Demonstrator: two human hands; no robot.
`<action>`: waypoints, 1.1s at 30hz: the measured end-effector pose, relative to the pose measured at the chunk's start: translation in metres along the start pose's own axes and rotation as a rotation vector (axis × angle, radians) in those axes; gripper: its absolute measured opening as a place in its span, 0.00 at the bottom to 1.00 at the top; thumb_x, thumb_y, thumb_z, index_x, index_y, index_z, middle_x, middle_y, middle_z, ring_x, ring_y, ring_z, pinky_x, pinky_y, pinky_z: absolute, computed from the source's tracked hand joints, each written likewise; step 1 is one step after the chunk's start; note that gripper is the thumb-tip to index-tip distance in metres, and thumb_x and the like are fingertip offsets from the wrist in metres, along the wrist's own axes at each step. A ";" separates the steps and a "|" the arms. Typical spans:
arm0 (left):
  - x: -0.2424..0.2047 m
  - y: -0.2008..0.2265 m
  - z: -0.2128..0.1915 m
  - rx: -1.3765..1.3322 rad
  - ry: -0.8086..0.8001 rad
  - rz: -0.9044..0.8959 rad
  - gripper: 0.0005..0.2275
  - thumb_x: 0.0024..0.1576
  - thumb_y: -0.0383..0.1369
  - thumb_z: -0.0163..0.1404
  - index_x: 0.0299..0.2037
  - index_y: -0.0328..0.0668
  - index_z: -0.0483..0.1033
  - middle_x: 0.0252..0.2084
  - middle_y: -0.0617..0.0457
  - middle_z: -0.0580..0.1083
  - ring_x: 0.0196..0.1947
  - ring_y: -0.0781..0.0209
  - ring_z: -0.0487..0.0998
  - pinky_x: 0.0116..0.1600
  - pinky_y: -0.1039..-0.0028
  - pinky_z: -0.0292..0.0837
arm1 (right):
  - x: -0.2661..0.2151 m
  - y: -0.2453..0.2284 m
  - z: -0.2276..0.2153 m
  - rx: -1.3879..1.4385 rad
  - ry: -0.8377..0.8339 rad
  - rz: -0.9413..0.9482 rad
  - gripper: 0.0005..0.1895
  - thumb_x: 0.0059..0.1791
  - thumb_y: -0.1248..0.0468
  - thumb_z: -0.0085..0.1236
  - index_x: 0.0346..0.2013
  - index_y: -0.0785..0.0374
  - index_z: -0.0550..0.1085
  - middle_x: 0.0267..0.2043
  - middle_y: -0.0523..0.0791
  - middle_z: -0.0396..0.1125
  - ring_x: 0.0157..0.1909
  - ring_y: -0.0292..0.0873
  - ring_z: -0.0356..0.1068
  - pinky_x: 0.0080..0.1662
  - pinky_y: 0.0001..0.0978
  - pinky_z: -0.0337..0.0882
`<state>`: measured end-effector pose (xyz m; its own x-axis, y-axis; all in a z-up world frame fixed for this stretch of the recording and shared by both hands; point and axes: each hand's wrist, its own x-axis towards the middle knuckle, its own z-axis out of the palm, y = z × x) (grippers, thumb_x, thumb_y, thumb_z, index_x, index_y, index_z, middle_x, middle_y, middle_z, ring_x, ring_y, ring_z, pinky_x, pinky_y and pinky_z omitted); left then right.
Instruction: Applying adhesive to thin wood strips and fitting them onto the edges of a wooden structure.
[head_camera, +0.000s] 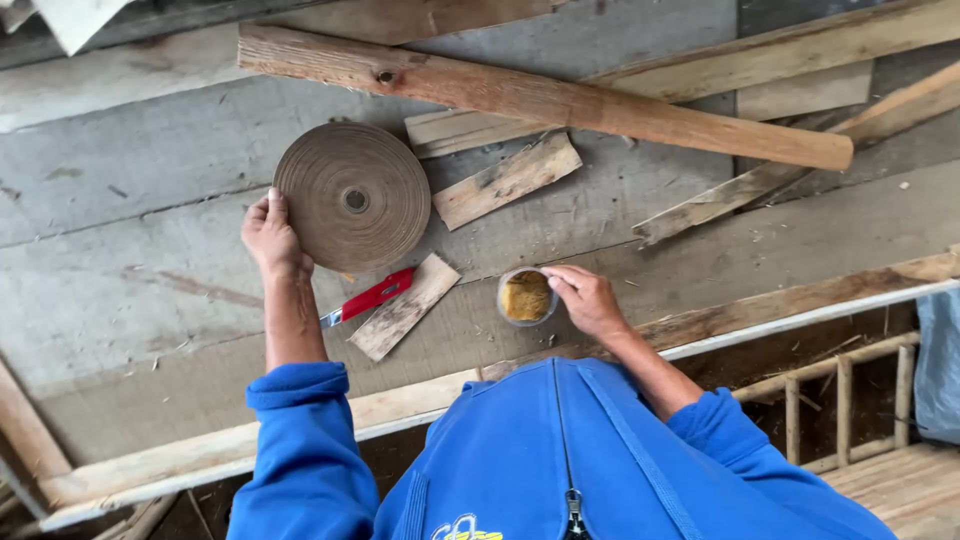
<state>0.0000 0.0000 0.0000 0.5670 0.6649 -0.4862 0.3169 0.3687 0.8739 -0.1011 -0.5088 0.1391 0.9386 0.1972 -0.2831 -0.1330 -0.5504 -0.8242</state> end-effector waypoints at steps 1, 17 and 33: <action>-0.006 -0.003 0.011 -0.003 -0.013 -0.002 0.13 0.61 0.38 0.62 0.43 0.35 0.76 0.28 0.49 0.77 0.26 0.60 0.84 0.30 0.73 0.85 | 0.002 -0.006 -0.001 -0.005 0.012 0.003 0.10 0.54 0.66 0.56 0.48 0.62 0.82 0.46 0.53 0.77 0.51 0.57 0.76 0.53 0.47 0.74; -0.114 0.015 0.045 0.534 -0.080 0.498 0.16 0.69 0.31 0.54 0.64 0.32 0.69 0.56 0.30 0.74 0.58 0.34 0.75 0.61 0.51 0.71 | 0.008 0.020 -0.037 -0.129 0.368 0.105 0.07 0.47 0.71 0.62 0.37 0.57 0.83 0.29 0.50 0.75 0.33 0.51 0.76 0.37 0.40 0.74; -0.160 -0.009 0.009 1.051 0.022 0.564 0.27 0.41 0.54 0.72 0.44 0.46 0.81 0.40 0.49 0.80 0.44 0.48 0.79 0.48 0.60 0.70 | -0.091 -0.003 -0.055 0.019 0.134 0.442 0.13 0.54 0.62 0.55 0.51 0.59 0.80 0.37 0.42 0.76 0.36 0.33 0.75 0.44 0.23 0.77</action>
<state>-0.0868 -0.1157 0.0699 0.8159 0.5776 -0.0250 0.5008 -0.6844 0.5299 -0.1687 -0.5697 0.1941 0.8232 -0.1607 -0.5445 -0.5346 -0.5425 -0.6480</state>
